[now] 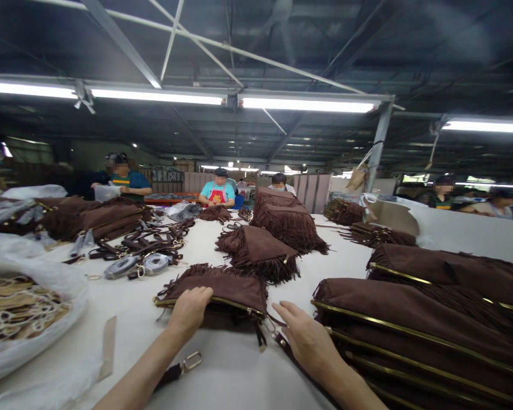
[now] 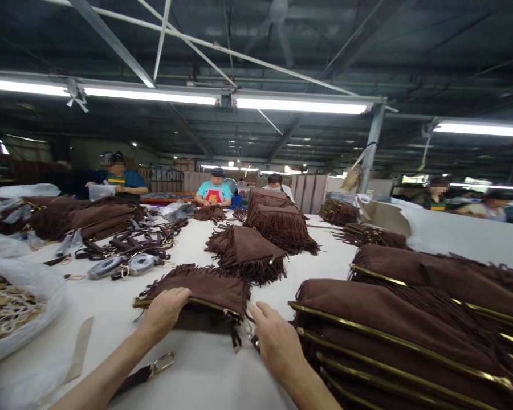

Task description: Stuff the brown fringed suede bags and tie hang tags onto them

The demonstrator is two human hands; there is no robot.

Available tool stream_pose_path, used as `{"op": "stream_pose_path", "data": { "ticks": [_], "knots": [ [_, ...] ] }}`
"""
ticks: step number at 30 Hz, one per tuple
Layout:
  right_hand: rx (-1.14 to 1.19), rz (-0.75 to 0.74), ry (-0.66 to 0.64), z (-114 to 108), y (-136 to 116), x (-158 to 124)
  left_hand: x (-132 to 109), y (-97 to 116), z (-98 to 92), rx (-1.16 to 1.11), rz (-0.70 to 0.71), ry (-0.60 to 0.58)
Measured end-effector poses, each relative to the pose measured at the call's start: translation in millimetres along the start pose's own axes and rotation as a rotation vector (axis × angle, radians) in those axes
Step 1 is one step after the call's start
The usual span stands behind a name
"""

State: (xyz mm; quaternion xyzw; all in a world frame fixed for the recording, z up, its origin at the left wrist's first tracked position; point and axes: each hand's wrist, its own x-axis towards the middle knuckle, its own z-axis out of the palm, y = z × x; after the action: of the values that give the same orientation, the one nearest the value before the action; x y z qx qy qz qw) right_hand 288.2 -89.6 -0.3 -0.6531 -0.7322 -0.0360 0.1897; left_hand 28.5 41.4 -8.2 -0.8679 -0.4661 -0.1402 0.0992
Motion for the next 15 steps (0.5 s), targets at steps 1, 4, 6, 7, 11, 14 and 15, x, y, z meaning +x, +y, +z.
{"op": "stream_pose_path", "data": {
  "ticks": [1,4,6,7,11,14,15],
  "knots": [
    [0.001,-0.021,0.005,10,-4,10,-4,-4,-3.3,-0.028,-0.011,0.012],
    [0.048,-0.104,0.006,36,-16,29,-17,-13,-11.4,-0.097,-0.030,-0.012],
    [0.051,-0.135,0.017,52,-21,32,-29,-11,-17.1,-0.117,-0.020,-0.027],
    [0.043,-0.142,0.022,60,-22,32,-36,-7,-20.3,-0.125,-0.014,-0.020],
    [0.021,-0.134,0.035,83,-19,29,-57,35,-25.8,-0.227,-0.053,0.005],
    [0.032,-0.143,0.054,93,-14,30,-55,71,-13.3,-0.312,-0.112,-0.222],
    [0.038,-0.157,0.053,96,-11,31,-50,79,-6.9,-0.331,-0.159,-0.284]
  ]
}}
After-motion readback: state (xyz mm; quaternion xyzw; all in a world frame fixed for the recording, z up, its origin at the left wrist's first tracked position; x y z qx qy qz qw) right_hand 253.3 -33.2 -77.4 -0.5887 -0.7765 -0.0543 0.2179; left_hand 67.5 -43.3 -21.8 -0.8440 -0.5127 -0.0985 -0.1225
